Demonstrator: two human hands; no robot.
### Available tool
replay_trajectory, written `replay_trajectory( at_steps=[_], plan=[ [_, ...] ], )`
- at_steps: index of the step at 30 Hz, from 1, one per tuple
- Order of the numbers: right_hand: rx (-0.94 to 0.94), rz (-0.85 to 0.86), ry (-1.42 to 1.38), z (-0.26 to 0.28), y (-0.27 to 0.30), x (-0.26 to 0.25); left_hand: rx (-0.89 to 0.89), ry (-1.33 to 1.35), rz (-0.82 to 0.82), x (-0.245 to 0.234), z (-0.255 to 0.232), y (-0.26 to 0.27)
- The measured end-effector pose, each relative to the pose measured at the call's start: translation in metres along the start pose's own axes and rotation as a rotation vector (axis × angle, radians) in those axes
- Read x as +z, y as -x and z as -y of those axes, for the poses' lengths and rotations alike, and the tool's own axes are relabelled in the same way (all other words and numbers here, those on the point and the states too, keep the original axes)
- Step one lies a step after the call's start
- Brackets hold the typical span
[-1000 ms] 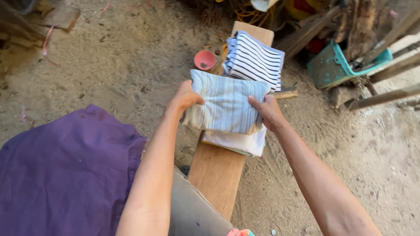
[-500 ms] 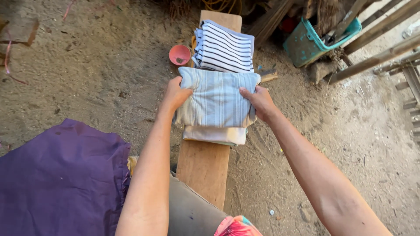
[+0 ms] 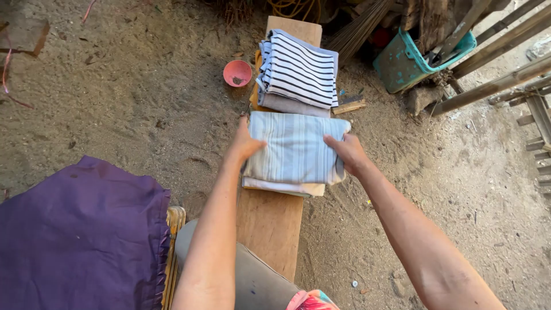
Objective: The person takes clothes from a black laundry basket, unfolds and folds each item by hand on a purple cloth, and stacks the folded items on a nearby wooden bench. The person handles a striped towel, a blue towel, and a patterned shirt, placing each folded item on the growing stack.
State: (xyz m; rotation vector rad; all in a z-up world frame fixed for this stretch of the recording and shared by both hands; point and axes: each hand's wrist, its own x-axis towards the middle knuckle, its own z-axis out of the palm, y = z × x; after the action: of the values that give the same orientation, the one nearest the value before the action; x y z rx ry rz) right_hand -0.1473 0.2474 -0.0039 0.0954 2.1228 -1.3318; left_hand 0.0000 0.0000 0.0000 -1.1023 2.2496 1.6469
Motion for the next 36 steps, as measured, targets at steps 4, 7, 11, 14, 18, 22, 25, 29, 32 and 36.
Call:
replay_trajectory(
  at_steps=[4,7,11,14,18,22,25,29,32,36],
  plan=[
    [0.079,0.028,0.000,-0.008,-0.005,-0.003,-0.079,-0.097,0.036,0.019,0.035,-0.028],
    [0.126,0.057,-0.024,0.006,0.018,0.000,-0.056,0.010,-0.009,0.006,0.015,-0.002],
    [0.101,0.055,0.416,-0.021,-0.007,-0.003,-0.091,-0.137,-0.001,0.013,0.026,0.000],
    [0.026,-0.009,0.717,-0.050,-0.050,-0.001,-0.111,-0.260,0.026,0.012,0.033,-0.003],
    [-0.102,-0.256,1.117,0.008,-0.002,0.028,-0.113,-0.282,0.051,-0.003,0.059,-0.019],
    [-0.478,-0.290,1.156,0.018,0.002,0.058,-0.153,-0.422,-0.011,-0.047,0.078,0.008],
    [-0.693,-0.216,1.148,0.021,-0.005,0.100,-0.220,-0.417,-0.126,-0.082,0.114,0.023],
    [-0.816,-0.084,1.133,0.023,-0.007,0.175,-0.358,-0.485,-0.208,-0.129,0.171,0.051],
    [-0.891,0.016,1.142,0.029,0.016,0.237,-0.446,-0.484,-0.286,-0.162,0.205,0.088],
    [-0.969,0.151,1.178,0.036,0.065,0.316,-0.548,-0.456,-0.345,-0.202,0.269,0.131]
  ],
)
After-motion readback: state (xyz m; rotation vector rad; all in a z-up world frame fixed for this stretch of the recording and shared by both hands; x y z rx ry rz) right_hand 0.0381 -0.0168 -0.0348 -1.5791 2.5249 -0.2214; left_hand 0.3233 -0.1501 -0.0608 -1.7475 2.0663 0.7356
